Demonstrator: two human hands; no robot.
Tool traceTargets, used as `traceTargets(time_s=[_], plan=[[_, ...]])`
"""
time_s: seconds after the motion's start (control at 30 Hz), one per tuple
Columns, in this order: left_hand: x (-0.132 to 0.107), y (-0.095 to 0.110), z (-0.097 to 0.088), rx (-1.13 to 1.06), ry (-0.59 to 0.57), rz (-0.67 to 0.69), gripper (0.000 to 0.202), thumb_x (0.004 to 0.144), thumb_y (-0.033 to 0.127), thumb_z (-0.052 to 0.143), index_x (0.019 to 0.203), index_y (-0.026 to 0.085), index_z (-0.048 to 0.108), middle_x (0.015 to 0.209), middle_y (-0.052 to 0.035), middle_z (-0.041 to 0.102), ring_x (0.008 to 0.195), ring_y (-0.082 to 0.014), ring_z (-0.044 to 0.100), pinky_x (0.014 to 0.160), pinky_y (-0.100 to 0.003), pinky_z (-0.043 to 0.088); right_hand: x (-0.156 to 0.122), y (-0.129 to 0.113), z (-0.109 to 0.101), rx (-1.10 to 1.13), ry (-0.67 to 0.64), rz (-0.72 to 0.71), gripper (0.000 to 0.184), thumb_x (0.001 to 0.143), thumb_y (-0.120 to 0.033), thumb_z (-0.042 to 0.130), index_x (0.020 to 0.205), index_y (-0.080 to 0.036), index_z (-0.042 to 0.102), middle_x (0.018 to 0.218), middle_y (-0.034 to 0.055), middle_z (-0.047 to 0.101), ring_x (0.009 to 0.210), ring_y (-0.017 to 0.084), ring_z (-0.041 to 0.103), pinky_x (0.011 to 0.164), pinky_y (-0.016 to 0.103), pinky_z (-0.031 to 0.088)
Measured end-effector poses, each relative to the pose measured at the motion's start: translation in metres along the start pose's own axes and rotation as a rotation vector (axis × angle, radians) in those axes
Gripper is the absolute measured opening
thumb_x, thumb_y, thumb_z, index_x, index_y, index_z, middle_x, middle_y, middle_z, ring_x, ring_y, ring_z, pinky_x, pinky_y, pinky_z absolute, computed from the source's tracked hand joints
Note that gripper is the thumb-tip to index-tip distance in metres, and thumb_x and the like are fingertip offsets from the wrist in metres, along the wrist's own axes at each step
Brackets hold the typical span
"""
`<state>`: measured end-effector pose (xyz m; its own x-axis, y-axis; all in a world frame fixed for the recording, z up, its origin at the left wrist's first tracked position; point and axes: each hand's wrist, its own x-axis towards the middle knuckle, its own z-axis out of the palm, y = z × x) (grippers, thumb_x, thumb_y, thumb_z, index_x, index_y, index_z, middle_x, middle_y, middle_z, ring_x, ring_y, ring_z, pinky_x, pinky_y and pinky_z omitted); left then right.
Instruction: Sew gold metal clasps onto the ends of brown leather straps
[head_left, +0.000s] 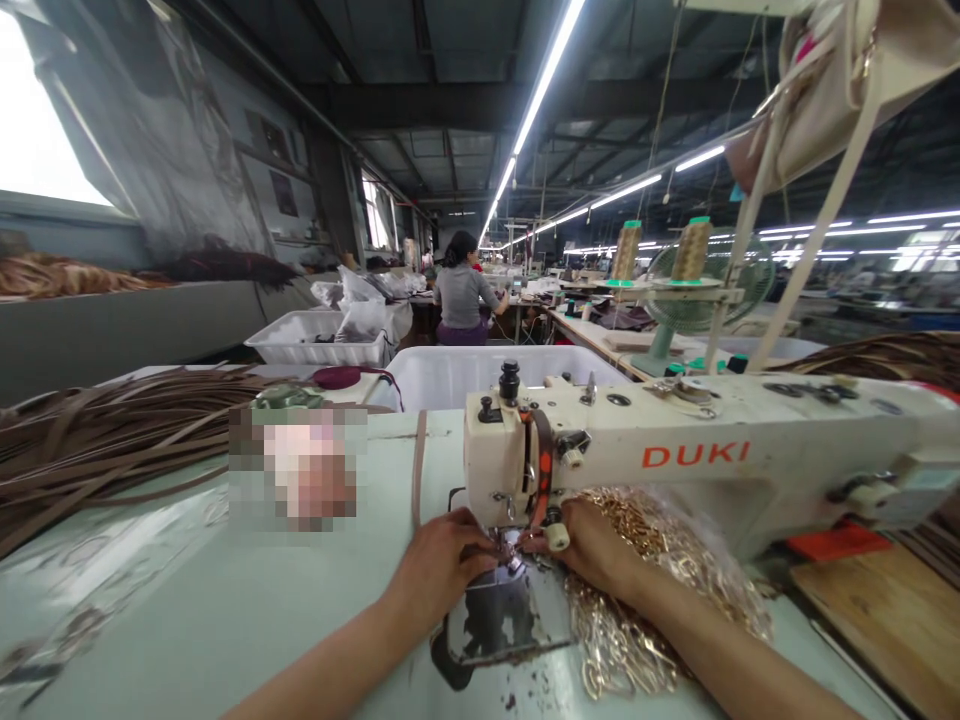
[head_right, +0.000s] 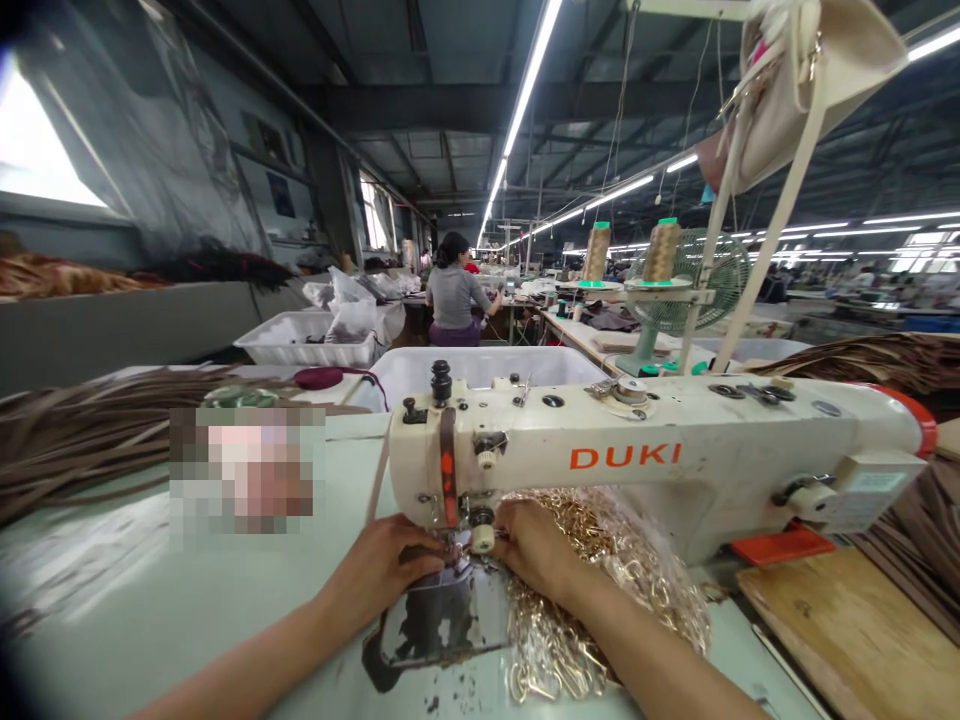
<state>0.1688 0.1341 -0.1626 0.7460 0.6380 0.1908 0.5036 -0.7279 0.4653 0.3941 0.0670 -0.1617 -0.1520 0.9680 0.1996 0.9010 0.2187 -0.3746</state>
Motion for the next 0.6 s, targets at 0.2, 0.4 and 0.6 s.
traceTargets(time_s=[0.2,0.4,0.6], plan=[[-0.0024,0.0010,0.0043,-0.081,0.036,-0.026,0.018,0.086,0.024,0.059,0.094,0.030,0.074,0.098,0.0009,0.070,0.092,-0.0188,0.062,0.084,-0.027,0.046,-0.0013,0.0033,0.0047,0.059,0.037,-0.027,0.023,0.085,-0.030,0.062,0.065,-0.017,0.061,0.066,0.0006,0.062,0.064,0.015,0.057,0.060,0.021,0.036],[-0.0016,0.0027,0.0024,-0.104,0.051,-0.013,0.021,0.087,0.020,0.057,0.093,0.030,0.074,0.103,0.0016,0.069,0.096,-0.0187,0.062,0.086,-0.027,0.046,-0.0010,0.0041,0.0050,0.105,0.024,-0.068,0.031,0.088,-0.037,0.057,0.064,-0.017,0.061,0.065,0.0010,0.062,0.063,0.016,0.057,0.059,0.022,0.037],[-0.0008,0.0020,0.0031,-0.097,0.062,-0.006,0.020,0.088,0.020,0.057,0.091,0.029,0.074,0.098,0.0008,0.069,0.090,-0.0185,0.063,0.082,-0.027,0.047,-0.0030,-0.0002,0.0021,0.122,0.021,-0.064,0.030,0.089,-0.039,0.056,0.070,-0.017,0.064,0.071,0.0023,0.065,0.066,0.017,0.059,0.062,0.022,0.039]])
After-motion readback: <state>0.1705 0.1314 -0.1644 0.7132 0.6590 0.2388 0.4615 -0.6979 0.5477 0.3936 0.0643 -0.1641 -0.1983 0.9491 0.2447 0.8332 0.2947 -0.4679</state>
